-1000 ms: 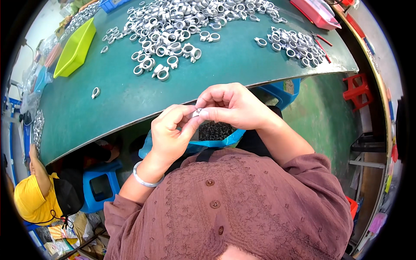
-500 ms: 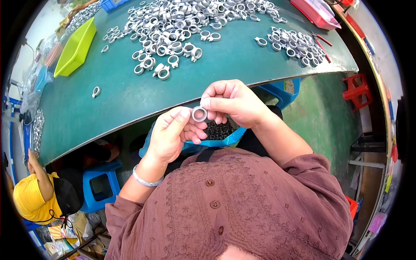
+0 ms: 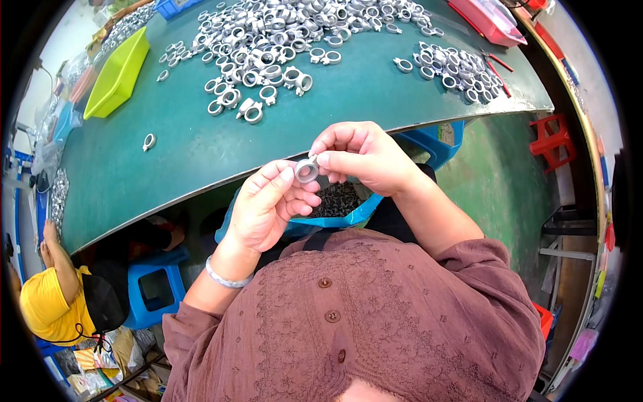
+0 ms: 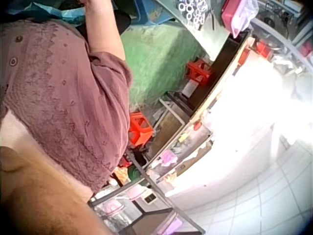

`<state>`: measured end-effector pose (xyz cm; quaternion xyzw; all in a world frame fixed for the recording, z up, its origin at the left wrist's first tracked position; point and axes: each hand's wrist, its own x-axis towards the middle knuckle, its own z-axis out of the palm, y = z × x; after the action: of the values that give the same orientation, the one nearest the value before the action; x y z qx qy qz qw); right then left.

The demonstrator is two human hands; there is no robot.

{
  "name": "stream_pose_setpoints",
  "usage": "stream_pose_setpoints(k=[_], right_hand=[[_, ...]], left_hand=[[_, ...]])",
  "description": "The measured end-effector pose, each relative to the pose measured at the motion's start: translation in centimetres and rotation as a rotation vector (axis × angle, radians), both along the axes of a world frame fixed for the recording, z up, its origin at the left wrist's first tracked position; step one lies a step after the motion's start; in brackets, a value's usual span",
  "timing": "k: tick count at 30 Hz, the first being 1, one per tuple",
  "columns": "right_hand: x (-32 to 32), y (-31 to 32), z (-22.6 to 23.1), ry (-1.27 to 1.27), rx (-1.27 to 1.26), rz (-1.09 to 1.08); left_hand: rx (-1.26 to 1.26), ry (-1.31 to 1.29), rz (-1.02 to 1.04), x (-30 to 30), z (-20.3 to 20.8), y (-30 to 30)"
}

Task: The person picks up small metal rings and screws from the table, places the rings onto a fixture, inserts the screws by hand, and then places the assembled components into a blue bin.

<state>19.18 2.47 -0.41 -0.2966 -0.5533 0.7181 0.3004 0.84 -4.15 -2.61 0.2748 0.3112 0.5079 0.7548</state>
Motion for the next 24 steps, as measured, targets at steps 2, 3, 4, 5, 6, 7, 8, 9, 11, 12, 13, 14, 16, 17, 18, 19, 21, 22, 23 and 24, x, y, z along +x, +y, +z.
stream_pose_setpoints(k=[2, 3, 4, 5, 6, 7, 8, 9, 11, 12, 13, 14, 16, 17, 18, 19, 21, 22, 23, 24], right_hand=[[0.2, 0.0, -0.1, 0.028, 0.02, 0.016], [0.2, 0.0, -0.1, 0.057, 0.04, 0.032], [0.3, 0.0, -0.2, 0.057, 0.04, 0.032], [0.4, 0.1, -0.4, 0.064, 0.071, 0.045], [0.5, 0.1, -0.6, 0.071, 0.101, 0.057], [0.5, 0.1, -0.6, 0.07, 0.101, 0.058], [0.5, 0.0, -0.6, 0.081, 0.11, 0.054], [0.5, -0.1, -0.6, 0.092, 0.119, 0.051], [0.5, -0.2, -0.8, 0.123, 0.116, 0.058], [0.5, -0.3, -0.9, 0.155, 0.114, 0.065], [0.5, -0.2, -1.1, 0.154, 0.114, 0.065], [0.6, -0.2, -1.2, 0.155, 0.115, 0.071], [0.6, -0.2, -1.3, 0.155, 0.117, 0.077], [0.6, -0.2, -1.3, 0.163, 0.118, 0.081], [0.6, -0.2, -1.3, 0.171, 0.12, 0.084], [0.5, -0.2, -1.3, 0.17, 0.12, 0.085], [0.5, -0.3, -1.2, 0.17, 0.133, 0.086], [0.4, -0.3, -1.2, 0.169, 0.134, 0.086], [0.3, -0.3, -1.2, 0.143, 0.114, 0.078], [0.2, -0.3, -1.1, 0.117, 0.094, 0.07]], left_hand=[[0.002, 0.013, 0.028, 0.2, 0.2, 0.0], [0.005, 0.026, 0.056, 0.3, 0.2, -0.1], [0.005, 0.026, 0.056, 0.3, 0.3, -0.1], [0.013, 0.036, 0.082, 0.4, 0.4, -0.1], [0.021, 0.046, 0.107, 0.4, 0.4, -0.1], [0.021, 0.046, 0.107, 0.4, 0.3, -0.1], [0.053, 0.059, 0.135, 0.5, 0.2, -0.1], [0.084, 0.072, 0.162, 0.5, 0.2, -0.2], [0.111, 0.092, 0.182, 0.6, 0.2, -0.3], [0.139, 0.113, 0.203, 0.7, 0.2, -0.3], [0.139, 0.113, 0.203, 0.8, 0.2, -0.3], [0.182, 0.141, 0.223, 0.8, 0.3, -0.3], [0.226, 0.168, 0.242, 0.9, 0.3, -0.4], [0.246, 0.2, 0.252, 0.9, 0.3, -0.4], [0.266, 0.232, 0.261, 0.9, 0.3, -0.5], [0.266, 0.232, 0.262, 0.9, 0.3, -0.5], [0.292, 0.267, 0.272, 1.0, 0.3, -0.5], [0.292, 0.266, 0.273, 1.0, 0.4, -0.5], [0.246, 0.223, 0.255, 0.9, 0.5, -0.5], [0.2, 0.179, 0.237, 0.9, 0.6, -0.5]])
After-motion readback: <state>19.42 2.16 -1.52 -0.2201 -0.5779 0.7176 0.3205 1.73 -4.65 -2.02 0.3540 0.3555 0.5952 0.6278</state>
